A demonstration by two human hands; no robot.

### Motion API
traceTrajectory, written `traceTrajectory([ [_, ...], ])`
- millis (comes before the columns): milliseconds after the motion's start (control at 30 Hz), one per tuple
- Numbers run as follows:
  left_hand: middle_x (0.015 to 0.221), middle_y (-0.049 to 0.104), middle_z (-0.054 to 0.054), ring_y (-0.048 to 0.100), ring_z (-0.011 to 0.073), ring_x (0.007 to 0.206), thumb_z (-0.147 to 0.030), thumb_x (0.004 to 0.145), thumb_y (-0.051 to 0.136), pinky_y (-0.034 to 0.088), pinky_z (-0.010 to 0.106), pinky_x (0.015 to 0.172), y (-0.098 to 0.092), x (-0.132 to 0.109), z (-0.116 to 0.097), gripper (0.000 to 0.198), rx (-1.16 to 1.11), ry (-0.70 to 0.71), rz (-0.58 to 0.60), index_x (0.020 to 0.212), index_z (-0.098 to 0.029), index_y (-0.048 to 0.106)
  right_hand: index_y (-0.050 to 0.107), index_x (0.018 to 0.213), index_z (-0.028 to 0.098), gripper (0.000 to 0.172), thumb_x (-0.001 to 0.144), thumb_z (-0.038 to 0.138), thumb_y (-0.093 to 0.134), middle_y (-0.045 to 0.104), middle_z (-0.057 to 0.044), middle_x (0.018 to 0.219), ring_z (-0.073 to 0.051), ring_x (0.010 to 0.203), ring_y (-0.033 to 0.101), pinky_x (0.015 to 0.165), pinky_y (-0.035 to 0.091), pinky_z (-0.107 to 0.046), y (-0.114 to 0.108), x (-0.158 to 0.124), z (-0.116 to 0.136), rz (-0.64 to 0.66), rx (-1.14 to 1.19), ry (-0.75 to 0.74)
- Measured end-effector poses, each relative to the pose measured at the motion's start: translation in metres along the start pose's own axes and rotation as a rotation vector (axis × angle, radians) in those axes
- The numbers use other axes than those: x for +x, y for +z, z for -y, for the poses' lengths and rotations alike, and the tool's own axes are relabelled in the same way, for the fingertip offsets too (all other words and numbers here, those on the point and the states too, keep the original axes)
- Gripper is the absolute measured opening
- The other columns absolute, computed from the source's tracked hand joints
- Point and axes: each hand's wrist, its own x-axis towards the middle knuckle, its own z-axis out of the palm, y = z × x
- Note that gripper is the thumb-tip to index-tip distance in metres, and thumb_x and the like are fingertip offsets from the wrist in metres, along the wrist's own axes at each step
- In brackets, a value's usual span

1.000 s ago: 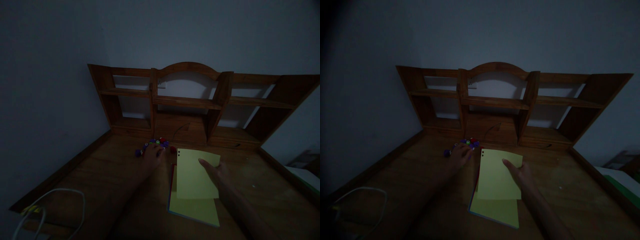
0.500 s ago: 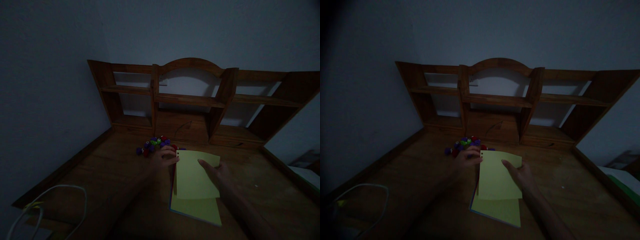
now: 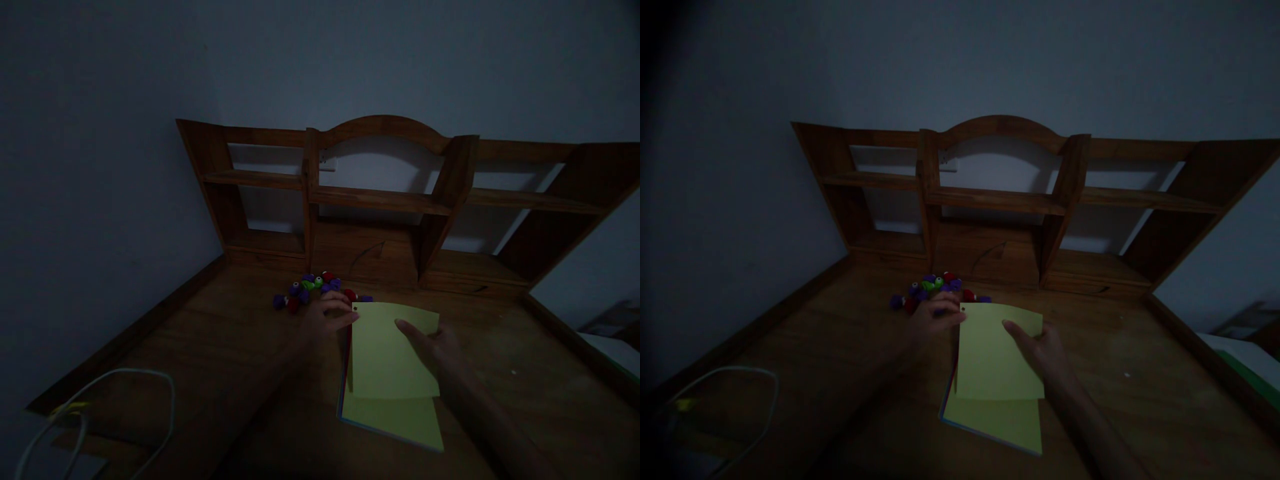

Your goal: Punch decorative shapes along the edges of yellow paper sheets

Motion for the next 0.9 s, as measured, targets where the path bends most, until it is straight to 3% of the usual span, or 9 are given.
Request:
traceTrajectory([
  [300, 0.093, 0.063, 0.006, 0.060, 0.0192, 0.093, -0.034, 0.075, 0.072, 0.045, 0.035, 0.087, 0.001, 0.001, 0.001, 0.016, 0.015, 0.040, -0.018, 0.073, -0.019, 0.072, 0.069, 0.081, 0.014, 0.034, 0.066, 0.044, 0.077, 0.075, -0.014, 0.078, -0.029, 0.063, 0.071, 0.051, 0.055, -0.033, 0.003, -0.006, 0.005, 0.045, 0.036, -0.022],
  [433, 0.090, 0.066, 0.006, 0.061, 0.0190, 0.090, -0.034, 0.076, 0.071, 0.046, 0.035, 0.087, -0.004, 0.005, 0.002, 0.015, 0.021, 0.073, -0.025, 0.073, -0.019, 0.072, 0.069, 0.082, 0.014, 0.036, 0.064, 0.043, 0.079, 0.075, -0.014, 0.078, -0.030, 0.065, 0.071, 0.051, 0.055, -0.034, 0.002, -0.002, 0.002, -0.009, 0.020, -0.006],
  [500, 0.090, 0.068, 0.006, 0.062, 0.0190, 0.090, -0.034, 0.076, 0.071, 0.046, 0.034, 0.088, -0.011, 0.009, 0.002, 0.016, 0.018, 0.058, -0.074, 0.075, -0.019, 0.073, 0.068, 0.084, 0.014, 0.038, 0.063, 0.043, 0.080, 0.075, -0.013, 0.077, -0.031, 0.065, 0.071, 0.051, 0.055, -0.034, -0.001, 0.002, -0.001, -0.039, 0.029, -0.012],
  [633, 0.098, 0.071, 0.005, 0.064, 0.0184, 0.091, -0.037, 0.077, 0.068, 0.049, 0.031, 0.081, -0.031, 0.016, 0.003, 0.025, -0.036, -0.068, -0.298, 0.096, -0.022, 0.071, 0.066, 0.088, 0.015, 0.038, 0.067, 0.045, 0.076, 0.075, -0.010, 0.075, -0.029, 0.061, 0.070, 0.049, 0.055, -0.035, -0.008, 0.003, 0.000, -0.090, 0.131, -0.033],
  [700, 0.098, 0.072, 0.005, 0.064, 0.0187, 0.089, -0.038, 0.076, 0.068, 0.049, 0.030, 0.078, -0.040, 0.018, 0.004, 0.027, -0.058, -0.118, -0.369, 0.096, -0.021, 0.071, 0.067, 0.089, 0.018, 0.035, 0.069, 0.046, 0.073, 0.074, -0.010, 0.075, -0.030, 0.064, 0.071, 0.051, 0.056, -0.036, -0.012, 0.000, 0.005, -0.125, 0.158, -0.036],
  [900, 0.091, 0.073, 0.006, 0.065, 0.0199, 0.085, -0.042, 0.077, 0.064, 0.050, 0.031, 0.077, -0.050, 0.021, 0.021, 0.025, 0.084, -0.150, -0.381, 0.088, -0.020, 0.073, 0.069, 0.095, 0.024, 0.032, 0.068, 0.042, 0.071, 0.074, -0.008, 0.080, -0.034, 0.089, 0.069, 0.072, 0.058, -0.038, -0.013, -0.018, 0.025, -0.187, 0.173, -0.094],
])
